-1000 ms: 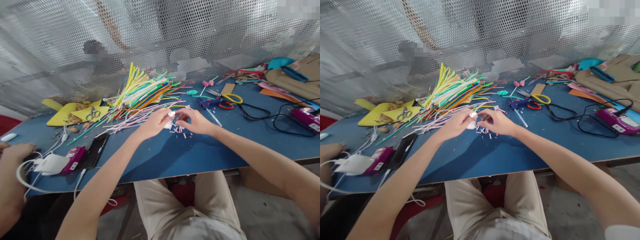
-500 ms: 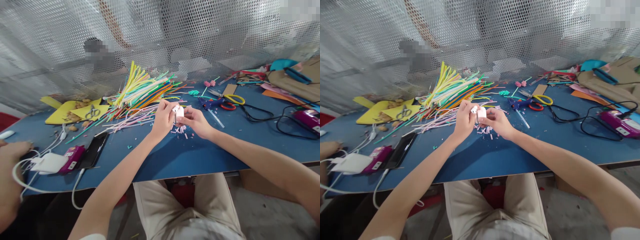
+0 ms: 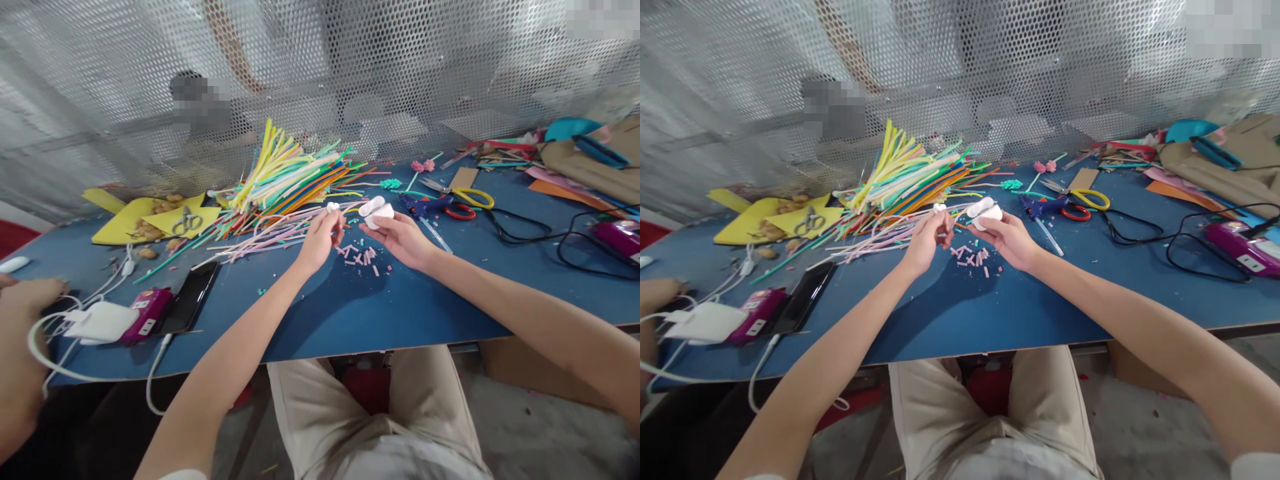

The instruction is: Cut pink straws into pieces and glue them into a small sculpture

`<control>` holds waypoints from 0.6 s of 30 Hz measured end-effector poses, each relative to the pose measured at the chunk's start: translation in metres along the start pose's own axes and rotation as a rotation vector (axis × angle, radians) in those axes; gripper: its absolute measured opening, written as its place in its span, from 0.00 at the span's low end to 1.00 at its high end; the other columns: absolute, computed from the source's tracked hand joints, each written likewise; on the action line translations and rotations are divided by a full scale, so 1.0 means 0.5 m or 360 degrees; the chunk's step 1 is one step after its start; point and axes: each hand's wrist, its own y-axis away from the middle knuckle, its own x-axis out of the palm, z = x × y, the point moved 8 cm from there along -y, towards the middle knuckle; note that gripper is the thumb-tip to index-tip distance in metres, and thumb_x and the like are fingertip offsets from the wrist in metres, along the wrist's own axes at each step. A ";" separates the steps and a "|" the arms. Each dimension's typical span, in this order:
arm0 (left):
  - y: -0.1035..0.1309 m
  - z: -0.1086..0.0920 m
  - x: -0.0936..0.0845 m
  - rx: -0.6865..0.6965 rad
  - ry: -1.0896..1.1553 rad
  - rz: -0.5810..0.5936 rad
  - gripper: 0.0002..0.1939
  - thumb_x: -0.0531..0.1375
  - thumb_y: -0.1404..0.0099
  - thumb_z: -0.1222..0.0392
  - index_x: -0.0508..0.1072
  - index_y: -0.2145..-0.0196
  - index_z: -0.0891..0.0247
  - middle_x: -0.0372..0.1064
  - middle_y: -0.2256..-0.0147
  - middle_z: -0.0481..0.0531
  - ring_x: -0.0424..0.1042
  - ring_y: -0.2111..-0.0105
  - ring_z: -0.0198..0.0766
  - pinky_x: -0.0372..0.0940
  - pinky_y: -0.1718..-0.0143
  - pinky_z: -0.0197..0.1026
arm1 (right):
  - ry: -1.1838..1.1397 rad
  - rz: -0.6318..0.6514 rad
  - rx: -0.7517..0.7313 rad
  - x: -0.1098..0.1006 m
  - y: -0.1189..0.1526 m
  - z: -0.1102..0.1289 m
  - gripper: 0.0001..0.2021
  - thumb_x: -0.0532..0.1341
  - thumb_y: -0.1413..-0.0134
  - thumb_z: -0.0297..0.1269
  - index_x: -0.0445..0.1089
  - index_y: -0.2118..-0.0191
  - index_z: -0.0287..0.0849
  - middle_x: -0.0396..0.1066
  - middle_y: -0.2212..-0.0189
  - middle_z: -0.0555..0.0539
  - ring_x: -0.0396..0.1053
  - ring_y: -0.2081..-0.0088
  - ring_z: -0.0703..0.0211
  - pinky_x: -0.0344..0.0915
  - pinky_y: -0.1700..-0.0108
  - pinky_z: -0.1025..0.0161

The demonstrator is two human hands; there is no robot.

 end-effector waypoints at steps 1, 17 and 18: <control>0.006 -0.002 0.017 -0.0014 0.0013 0.0103 0.18 0.52 0.27 0.45 0.63 0.69 0.61 0.57 0.73 0.46 0.59 0.78 0.30 0.54 0.79 0.34 | 0.0001 0.0027 0.0020 0.003 0.001 -0.002 0.13 0.72 0.51 0.35 0.75 0.58 0.43 0.78 0.53 0.46 0.75 0.49 0.53 0.69 0.37 0.52; 0.044 -0.089 0.045 0.0663 -0.1905 0.0281 0.19 0.49 0.24 0.52 0.75 0.63 0.62 0.73 0.69 0.52 0.69 0.71 0.38 0.50 0.71 0.40 | 0.0556 0.0057 -0.0069 0.017 0.013 -0.014 0.24 0.77 0.63 0.39 0.73 0.58 0.41 0.76 0.62 0.49 0.70 0.63 0.60 0.68 0.55 0.59; 0.045 -0.089 0.046 0.0716 -0.1984 0.0300 0.18 0.49 0.25 0.52 0.76 0.61 0.61 0.74 0.68 0.53 0.70 0.70 0.39 0.50 0.72 0.40 | 0.0592 0.0037 -0.0088 0.014 0.012 -0.013 0.23 0.77 0.63 0.40 0.73 0.59 0.41 0.75 0.63 0.49 0.70 0.63 0.60 0.68 0.56 0.59</control>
